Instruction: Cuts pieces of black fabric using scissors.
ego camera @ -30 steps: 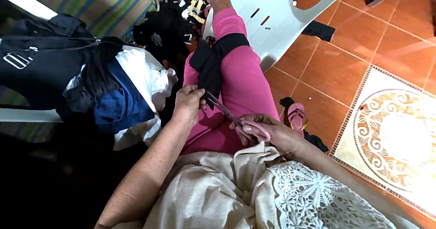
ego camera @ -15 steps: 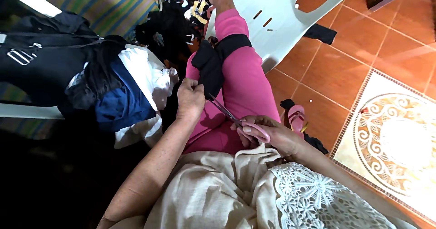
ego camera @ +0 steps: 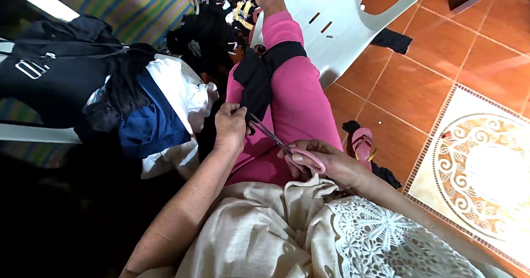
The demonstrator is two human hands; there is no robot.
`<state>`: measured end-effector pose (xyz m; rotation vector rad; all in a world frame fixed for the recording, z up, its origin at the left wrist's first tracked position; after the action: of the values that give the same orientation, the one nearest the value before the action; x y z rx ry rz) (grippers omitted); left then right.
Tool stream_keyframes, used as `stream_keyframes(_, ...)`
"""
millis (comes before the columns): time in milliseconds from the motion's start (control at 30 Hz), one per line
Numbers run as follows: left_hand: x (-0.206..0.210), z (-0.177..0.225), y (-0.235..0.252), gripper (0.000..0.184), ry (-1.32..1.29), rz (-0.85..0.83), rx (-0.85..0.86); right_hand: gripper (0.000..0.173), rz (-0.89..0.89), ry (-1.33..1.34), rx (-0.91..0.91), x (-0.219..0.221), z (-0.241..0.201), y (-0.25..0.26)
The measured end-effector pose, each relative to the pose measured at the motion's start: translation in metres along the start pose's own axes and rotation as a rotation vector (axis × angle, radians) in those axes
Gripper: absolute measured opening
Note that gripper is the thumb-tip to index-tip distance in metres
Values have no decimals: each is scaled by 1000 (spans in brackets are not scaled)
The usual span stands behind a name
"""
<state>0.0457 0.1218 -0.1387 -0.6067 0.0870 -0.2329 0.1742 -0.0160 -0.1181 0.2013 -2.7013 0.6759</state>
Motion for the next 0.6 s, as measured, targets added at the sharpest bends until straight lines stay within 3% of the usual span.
stream_keyframes(600,-5,6,1,8,109,52,119,15,45,-67,49,-1,2,-6)
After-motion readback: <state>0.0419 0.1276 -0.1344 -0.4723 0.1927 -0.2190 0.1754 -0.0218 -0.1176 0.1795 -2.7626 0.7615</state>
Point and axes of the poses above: each hand's wrist, its own y-axis towards the middle knuckle, its own x-axis out of the palm, z = x × y, the point moved 9 cm from there along y, towards the middle knuckle, and after that the axes turned 3 degrees about -z, right-handed, at the moved point
